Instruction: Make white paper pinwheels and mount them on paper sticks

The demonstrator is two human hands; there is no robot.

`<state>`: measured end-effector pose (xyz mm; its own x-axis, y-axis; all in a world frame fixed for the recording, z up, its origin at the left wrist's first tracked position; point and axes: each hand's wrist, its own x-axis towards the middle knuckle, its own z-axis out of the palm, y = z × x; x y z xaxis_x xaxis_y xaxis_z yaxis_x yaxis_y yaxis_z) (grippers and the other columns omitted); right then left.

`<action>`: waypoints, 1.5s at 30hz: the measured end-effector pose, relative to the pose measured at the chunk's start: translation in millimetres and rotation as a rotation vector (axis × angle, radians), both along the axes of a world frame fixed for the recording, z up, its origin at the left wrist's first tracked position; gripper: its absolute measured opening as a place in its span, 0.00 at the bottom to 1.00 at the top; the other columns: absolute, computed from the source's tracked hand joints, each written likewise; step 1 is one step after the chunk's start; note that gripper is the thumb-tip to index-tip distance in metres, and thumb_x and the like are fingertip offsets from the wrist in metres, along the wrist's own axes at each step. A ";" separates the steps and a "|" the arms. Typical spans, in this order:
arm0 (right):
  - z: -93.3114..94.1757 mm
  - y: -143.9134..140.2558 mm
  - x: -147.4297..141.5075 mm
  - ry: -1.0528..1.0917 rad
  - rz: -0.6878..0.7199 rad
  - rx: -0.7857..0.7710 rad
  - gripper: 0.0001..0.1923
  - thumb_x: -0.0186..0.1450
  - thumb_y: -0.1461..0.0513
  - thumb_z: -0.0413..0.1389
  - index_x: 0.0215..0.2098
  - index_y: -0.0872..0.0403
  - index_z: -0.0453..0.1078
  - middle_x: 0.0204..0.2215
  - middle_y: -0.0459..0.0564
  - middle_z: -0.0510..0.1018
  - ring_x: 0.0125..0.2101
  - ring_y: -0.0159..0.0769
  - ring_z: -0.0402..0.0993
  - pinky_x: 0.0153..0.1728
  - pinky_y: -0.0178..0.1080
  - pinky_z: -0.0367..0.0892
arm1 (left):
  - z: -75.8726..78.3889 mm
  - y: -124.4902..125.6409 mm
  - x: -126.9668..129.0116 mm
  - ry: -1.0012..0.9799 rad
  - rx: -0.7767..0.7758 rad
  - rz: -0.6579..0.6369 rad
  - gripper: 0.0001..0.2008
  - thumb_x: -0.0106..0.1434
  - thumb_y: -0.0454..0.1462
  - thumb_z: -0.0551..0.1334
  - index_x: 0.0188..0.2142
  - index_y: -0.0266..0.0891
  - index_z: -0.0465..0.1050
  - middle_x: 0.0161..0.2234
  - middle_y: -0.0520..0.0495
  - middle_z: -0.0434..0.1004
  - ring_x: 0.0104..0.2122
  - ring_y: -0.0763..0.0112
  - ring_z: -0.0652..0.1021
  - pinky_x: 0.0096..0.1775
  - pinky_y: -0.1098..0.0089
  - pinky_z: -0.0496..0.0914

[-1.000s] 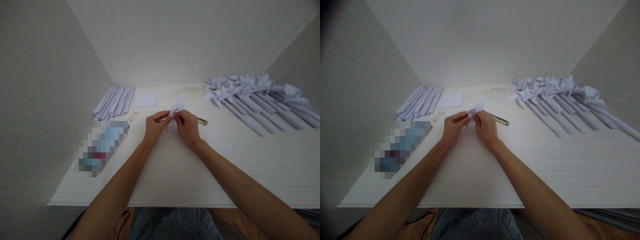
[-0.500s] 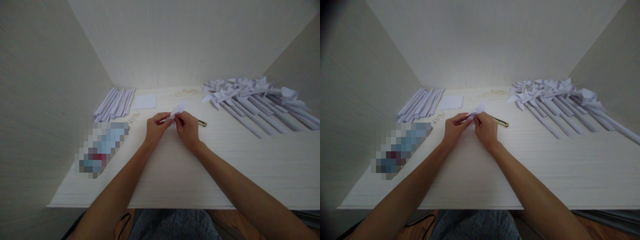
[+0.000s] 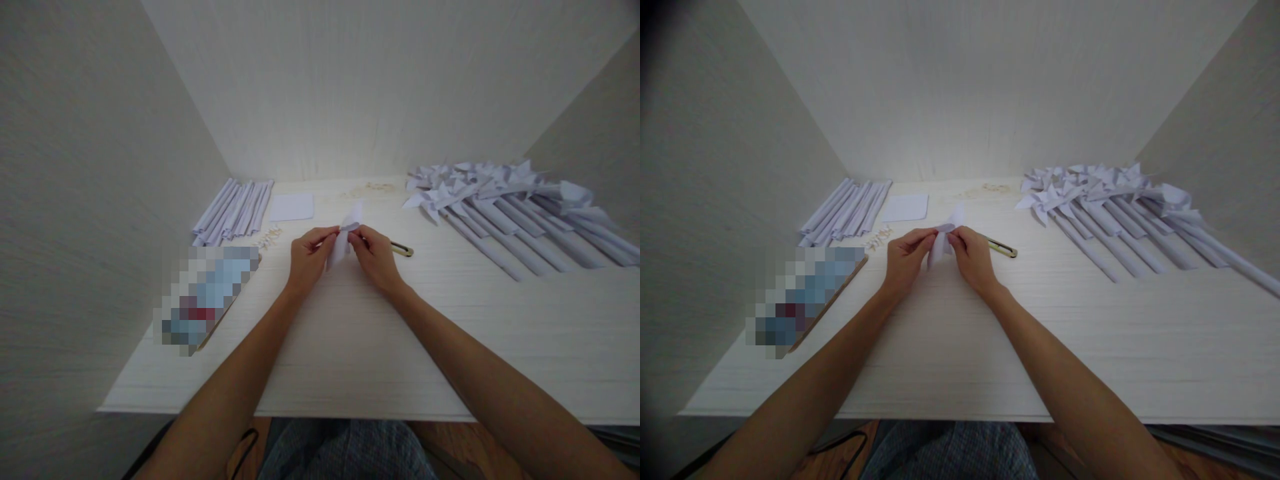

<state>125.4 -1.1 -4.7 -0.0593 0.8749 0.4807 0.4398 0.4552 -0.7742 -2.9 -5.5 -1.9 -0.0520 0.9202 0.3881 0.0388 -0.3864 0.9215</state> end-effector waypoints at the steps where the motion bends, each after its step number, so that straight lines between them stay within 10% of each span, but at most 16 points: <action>1: 0.8 -0.3 0.2 0.018 0.029 -0.011 0.09 0.58 0.63 0.47 0.20 0.54 0.58 0.16 0.41 0.60 0.20 0.29 0.55 0.23 0.34 0.52 | -0.2 0.9 -1.2 -0.009 -0.005 0.003 0.07 0.51 0.34 0.60 0.29 0.41 0.76 0.30 0.49 0.77 0.32 0.73 0.74 0.35 0.71 0.69; 18: -5.5 0.2 -6.9 0.507 0.380 -0.436 0.14 0.55 0.54 0.51 0.18 0.54 0.59 0.13 0.39 0.56 0.14 0.23 0.49 0.15 0.31 0.44 | 5.6 1.1 -2.9 -0.187 -0.188 -0.081 0.05 0.46 0.37 0.64 0.22 0.37 0.70 0.21 0.53 0.71 0.21 0.79 0.69 0.23 0.76 0.65; 28: 5.3 -13.6 -1.8 -0.153 0.031 0.164 0.07 0.57 0.66 0.46 0.21 0.54 0.61 0.21 0.46 0.65 0.23 0.30 0.59 0.24 0.35 0.53 | -1.8 3.8 -1.0 -0.224 -0.217 -0.105 0.05 0.46 0.36 0.63 0.22 0.36 0.70 0.20 0.54 0.70 0.22 0.80 0.69 0.28 0.75 0.65; 37: -2.5 -0.2 -2.5 0.200 0.262 -0.246 0.12 0.58 0.60 0.45 0.17 0.54 0.58 0.13 0.40 0.57 0.16 0.26 0.52 0.17 0.31 0.50 | -3.5 5.1 -2.8 -0.203 -0.251 -0.167 0.05 0.46 0.36 0.63 0.23 0.37 0.69 0.20 0.55 0.68 0.21 0.80 0.67 0.28 0.75 0.64; 45: 2.5 -10.9 -0.1 -0.212 0.055 0.152 0.08 0.56 0.67 0.46 0.20 0.54 0.60 0.20 0.46 0.65 0.22 0.30 0.58 0.24 0.35 0.53 | -3.0 3.4 -3.2 -0.215 -0.252 -0.196 0.05 0.47 0.36 0.63 0.22 0.36 0.69 0.20 0.55 0.68 0.22 0.80 0.67 0.28 0.75 0.63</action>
